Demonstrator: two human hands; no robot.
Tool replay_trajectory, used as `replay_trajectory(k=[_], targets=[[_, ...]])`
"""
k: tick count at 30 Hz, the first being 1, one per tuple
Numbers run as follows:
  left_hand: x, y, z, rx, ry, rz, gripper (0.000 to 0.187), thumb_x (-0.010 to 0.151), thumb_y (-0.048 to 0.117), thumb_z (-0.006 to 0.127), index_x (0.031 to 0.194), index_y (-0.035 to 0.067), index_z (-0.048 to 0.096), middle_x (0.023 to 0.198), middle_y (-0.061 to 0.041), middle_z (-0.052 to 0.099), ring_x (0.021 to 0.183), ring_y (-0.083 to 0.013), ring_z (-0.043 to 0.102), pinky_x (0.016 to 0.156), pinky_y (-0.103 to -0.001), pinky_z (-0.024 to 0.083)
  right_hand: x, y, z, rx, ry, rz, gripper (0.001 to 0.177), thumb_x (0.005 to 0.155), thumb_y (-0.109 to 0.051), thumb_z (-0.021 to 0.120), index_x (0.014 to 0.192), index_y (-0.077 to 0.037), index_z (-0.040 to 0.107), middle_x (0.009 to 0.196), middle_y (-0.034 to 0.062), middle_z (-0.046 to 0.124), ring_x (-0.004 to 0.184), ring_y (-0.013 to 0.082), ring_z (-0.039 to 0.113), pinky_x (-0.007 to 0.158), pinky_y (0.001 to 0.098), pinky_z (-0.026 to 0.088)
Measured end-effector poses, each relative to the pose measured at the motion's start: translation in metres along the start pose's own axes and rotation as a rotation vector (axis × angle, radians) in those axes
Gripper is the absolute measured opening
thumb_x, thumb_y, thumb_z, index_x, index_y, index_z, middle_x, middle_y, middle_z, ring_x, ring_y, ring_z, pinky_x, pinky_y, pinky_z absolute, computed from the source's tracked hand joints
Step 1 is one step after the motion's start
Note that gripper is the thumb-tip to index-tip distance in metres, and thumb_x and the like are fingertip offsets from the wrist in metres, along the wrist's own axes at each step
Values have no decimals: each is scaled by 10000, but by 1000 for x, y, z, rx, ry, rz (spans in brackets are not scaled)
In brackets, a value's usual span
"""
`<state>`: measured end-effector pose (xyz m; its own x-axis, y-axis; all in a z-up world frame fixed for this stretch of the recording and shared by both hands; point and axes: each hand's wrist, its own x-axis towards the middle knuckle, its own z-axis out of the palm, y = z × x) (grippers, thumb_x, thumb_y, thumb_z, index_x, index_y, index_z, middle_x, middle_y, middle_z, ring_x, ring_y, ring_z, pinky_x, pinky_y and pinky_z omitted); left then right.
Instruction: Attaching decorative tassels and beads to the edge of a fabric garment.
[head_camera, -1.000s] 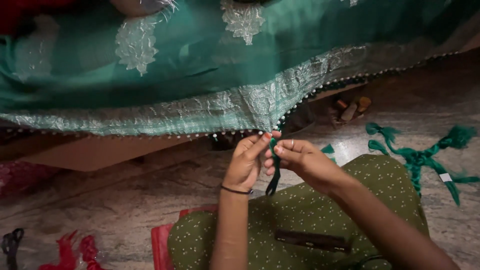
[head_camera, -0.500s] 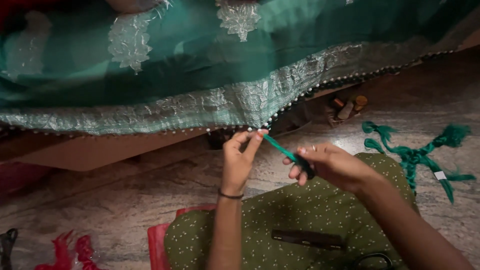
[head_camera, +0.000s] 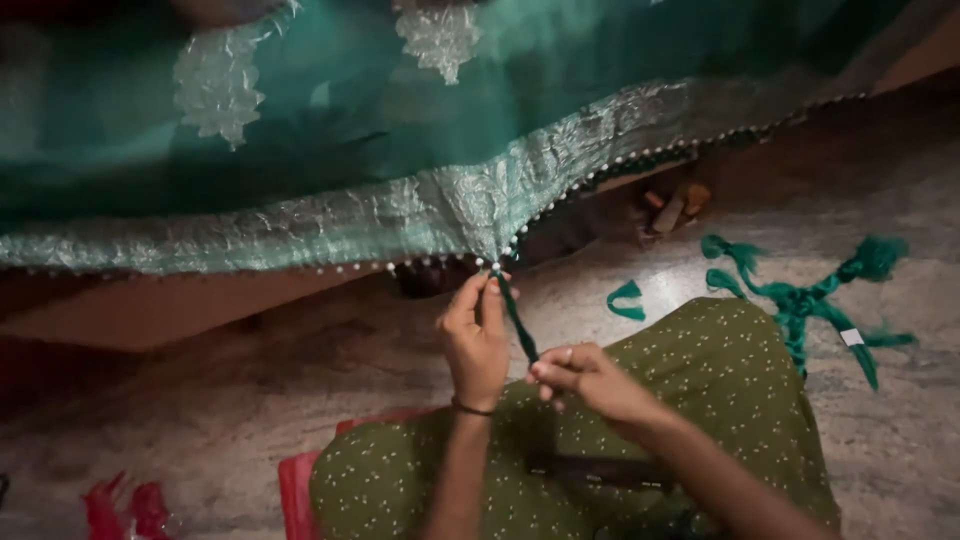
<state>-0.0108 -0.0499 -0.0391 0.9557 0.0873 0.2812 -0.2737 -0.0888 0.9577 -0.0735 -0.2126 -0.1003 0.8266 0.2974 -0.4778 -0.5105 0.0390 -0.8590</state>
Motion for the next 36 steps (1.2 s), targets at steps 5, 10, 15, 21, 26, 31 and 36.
replay_trajectory(k=[5,10,15,21,26,31,36], targets=[[-10,-3,12,-310,-35,-337,221,1067,172,532,1058,23,696,869,-32,740,544,7,396,474,-204,305,7,-23,-1,-25,-51,-156,263,1006,-218,614,993,5,754,802,36,744,708,116,666,680,282,541],[-16,-12,7,-612,-139,-383,210,1080,191,548,1056,33,686,841,16,657,603,-1,424,546,-198,341,8,-98,0,-122,280,-492,258,987,-213,629,1085,-11,756,953,5,775,890,79,689,786,255,544],[-21,-28,4,-663,-157,-395,212,1090,196,559,1048,20,670,835,27,622,652,-33,456,578,-213,357,26,-112,14,48,42,-383,247,1023,-184,635,1068,16,774,897,52,742,808,110,620,730,292,511],[-8,4,-7,-422,-23,-251,263,902,52,579,1152,11,646,1081,-6,687,974,-86,622,893,-257,503,17,-88,20,-41,195,-620,230,1031,-167,614,1044,10,759,939,7,753,879,57,646,792,247,529],[7,18,-4,-244,-130,-154,221,963,52,633,1113,-58,753,1112,-77,650,1028,-131,639,916,-282,512,17,-76,26,-47,234,-584,233,1032,-162,599,1097,17,734,931,-16,720,853,32,593,741,229,495],[15,13,0,-497,-181,-351,177,992,109,675,998,-58,734,1100,-94,755,1022,-116,658,929,-276,501,15,-77,29,-112,279,-686,251,1037,-150,596,1151,36,720,1019,15,767,958,38,641,833,222,518],[16,4,-4,-502,-203,-387,181,992,98,674,1031,-64,745,1092,-82,756,967,-101,645,912,-276,502,21,-72,28,-90,267,-589,262,1028,-171,613,1162,22,729,950,22,748,875,50,627,755,242,516]])
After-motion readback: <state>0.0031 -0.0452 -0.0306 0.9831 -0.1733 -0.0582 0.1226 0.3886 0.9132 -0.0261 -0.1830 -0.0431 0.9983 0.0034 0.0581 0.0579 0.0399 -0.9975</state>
